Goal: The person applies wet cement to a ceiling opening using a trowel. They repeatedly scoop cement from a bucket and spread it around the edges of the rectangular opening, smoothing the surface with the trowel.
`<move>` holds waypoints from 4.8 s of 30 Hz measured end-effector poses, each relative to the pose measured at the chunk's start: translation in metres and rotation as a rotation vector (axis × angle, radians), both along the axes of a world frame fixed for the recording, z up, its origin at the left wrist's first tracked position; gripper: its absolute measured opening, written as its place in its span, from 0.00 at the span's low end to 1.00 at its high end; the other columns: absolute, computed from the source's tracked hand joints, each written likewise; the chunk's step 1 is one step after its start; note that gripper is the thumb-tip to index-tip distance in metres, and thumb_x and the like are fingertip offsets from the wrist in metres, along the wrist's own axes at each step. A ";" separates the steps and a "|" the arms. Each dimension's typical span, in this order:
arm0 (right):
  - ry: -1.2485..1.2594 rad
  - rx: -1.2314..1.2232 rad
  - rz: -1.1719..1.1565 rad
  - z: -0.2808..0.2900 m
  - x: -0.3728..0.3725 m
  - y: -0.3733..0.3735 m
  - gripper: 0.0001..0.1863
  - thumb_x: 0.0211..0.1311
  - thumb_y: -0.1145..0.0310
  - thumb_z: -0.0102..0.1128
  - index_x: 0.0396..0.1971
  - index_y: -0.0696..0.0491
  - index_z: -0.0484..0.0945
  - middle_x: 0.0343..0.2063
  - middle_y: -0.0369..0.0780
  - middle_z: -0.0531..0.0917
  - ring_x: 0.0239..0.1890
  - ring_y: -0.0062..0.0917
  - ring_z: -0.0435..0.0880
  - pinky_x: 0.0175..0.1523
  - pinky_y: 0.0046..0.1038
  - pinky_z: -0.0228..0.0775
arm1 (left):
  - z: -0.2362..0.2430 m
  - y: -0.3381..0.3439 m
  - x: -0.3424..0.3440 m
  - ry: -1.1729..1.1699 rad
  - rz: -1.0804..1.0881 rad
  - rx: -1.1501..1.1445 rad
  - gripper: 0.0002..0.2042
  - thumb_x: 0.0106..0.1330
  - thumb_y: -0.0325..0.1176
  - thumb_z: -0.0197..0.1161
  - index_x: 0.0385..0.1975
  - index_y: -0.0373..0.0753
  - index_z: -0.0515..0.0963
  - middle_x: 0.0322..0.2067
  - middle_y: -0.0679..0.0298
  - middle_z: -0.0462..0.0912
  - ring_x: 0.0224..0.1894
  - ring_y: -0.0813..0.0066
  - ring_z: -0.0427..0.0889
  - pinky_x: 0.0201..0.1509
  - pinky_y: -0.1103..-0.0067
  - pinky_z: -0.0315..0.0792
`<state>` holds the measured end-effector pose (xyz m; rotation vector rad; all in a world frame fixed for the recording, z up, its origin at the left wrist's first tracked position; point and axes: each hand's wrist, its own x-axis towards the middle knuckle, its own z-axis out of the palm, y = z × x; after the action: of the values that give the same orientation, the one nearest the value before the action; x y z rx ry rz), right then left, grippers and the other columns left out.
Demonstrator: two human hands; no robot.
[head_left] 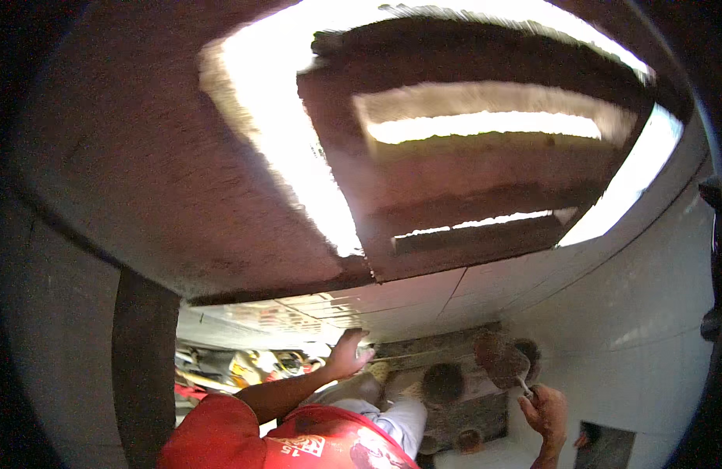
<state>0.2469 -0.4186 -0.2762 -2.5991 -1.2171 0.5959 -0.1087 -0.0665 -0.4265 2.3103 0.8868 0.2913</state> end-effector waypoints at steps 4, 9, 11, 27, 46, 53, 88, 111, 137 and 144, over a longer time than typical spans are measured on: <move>-0.107 0.008 0.182 0.084 0.013 0.027 0.18 0.55 0.54 0.68 0.24 0.54 0.76 0.22 0.45 0.79 0.29 0.45 0.81 0.36 0.43 0.71 | 0.042 -0.001 0.018 -0.170 0.131 -0.024 0.25 0.62 0.40 0.66 0.55 0.31 0.73 0.53 0.44 0.76 0.57 0.48 0.74 0.64 0.64 0.67; -0.156 -0.022 0.288 0.162 0.013 0.057 0.17 0.56 0.56 0.69 0.26 0.55 0.79 0.23 0.45 0.82 0.27 0.41 0.83 0.34 0.40 0.73 | 0.089 -0.009 0.032 -0.385 0.338 -0.217 0.21 0.64 0.35 0.66 0.55 0.33 0.75 0.49 0.49 0.80 0.51 0.61 0.81 0.55 0.70 0.74; -0.134 0.047 0.329 0.190 0.007 0.068 0.15 0.54 0.58 0.70 0.26 0.56 0.79 0.23 0.45 0.82 0.25 0.39 0.83 0.32 0.38 0.73 | 0.105 -0.011 0.034 -0.461 0.382 -0.324 0.20 0.65 0.31 0.65 0.56 0.33 0.75 0.47 0.54 0.82 0.48 0.69 0.83 0.54 0.75 0.76; -0.174 -0.039 0.622 0.312 -0.064 0.171 0.14 0.54 0.60 0.71 0.29 0.55 0.80 0.23 0.45 0.83 0.24 0.39 0.85 0.31 0.36 0.75 | 0.173 0.011 0.041 -0.875 0.368 -0.869 0.17 0.70 0.31 0.59 0.55 0.31 0.75 0.48 0.60 0.81 0.51 0.76 0.79 0.55 0.78 0.74; 0.090 -0.598 0.354 0.372 -0.116 0.321 0.17 0.64 0.55 0.64 0.30 0.57 0.83 0.21 0.38 0.81 0.19 0.21 0.79 0.25 0.25 0.73 | 0.204 0.046 0.026 -1.134 0.134 -1.677 0.29 0.71 0.45 0.58 0.62 0.26 0.65 0.60 0.46 0.72 0.63 0.55 0.73 0.66 0.63 0.68; 0.106 -0.509 0.307 0.358 -0.122 0.323 0.17 0.64 0.58 0.62 0.29 0.60 0.82 0.19 0.39 0.81 0.16 0.20 0.78 0.22 0.25 0.72 | 0.219 0.044 0.048 -1.311 0.164 -1.972 0.22 0.72 0.31 0.52 0.61 0.25 0.64 0.62 0.44 0.70 0.67 0.49 0.67 0.72 0.57 0.61; 0.940 0.060 -0.143 0.258 -0.125 0.254 0.20 0.68 0.53 0.54 0.34 0.58 0.77 0.21 0.37 0.79 0.14 0.18 0.74 0.17 0.24 0.68 | 0.257 0.081 0.046 -1.100 0.146 -2.067 0.25 0.67 0.29 0.51 0.61 0.22 0.56 0.63 0.37 0.62 0.68 0.44 0.61 0.75 0.53 0.53; 1.093 0.156 -0.123 0.203 -0.158 0.245 0.18 0.74 0.55 0.48 0.37 0.57 0.75 0.22 0.36 0.79 0.17 0.17 0.76 0.20 0.23 0.71 | 0.267 0.082 0.030 -0.883 0.190 -1.962 0.26 0.67 0.34 0.56 0.61 0.28 0.61 0.67 0.45 0.61 0.69 0.50 0.62 0.74 0.53 0.53; 1.128 0.185 -0.046 0.192 -0.133 0.258 0.19 0.71 0.56 0.50 0.35 0.59 0.77 0.18 0.37 0.78 0.12 0.17 0.73 0.15 0.22 0.64 | 0.268 0.076 0.029 -0.905 0.172 -1.883 0.30 0.65 0.33 0.57 0.65 0.25 0.59 0.64 0.46 0.65 0.67 0.53 0.64 0.73 0.56 0.56; 1.143 0.216 -0.092 0.189 -0.132 0.221 0.19 0.68 0.54 0.52 0.33 0.57 0.78 0.19 0.35 0.79 0.15 0.17 0.74 0.17 0.22 0.65 | 0.265 0.064 0.012 -0.911 0.214 -1.789 0.30 0.66 0.34 0.58 0.65 0.24 0.60 0.68 0.42 0.60 0.72 0.50 0.59 0.74 0.56 0.54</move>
<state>0.1148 -0.1973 -0.0869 -1.5969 -0.6811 1.5065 -0.0965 -0.0024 -0.1618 0.3171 0.4473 0.3467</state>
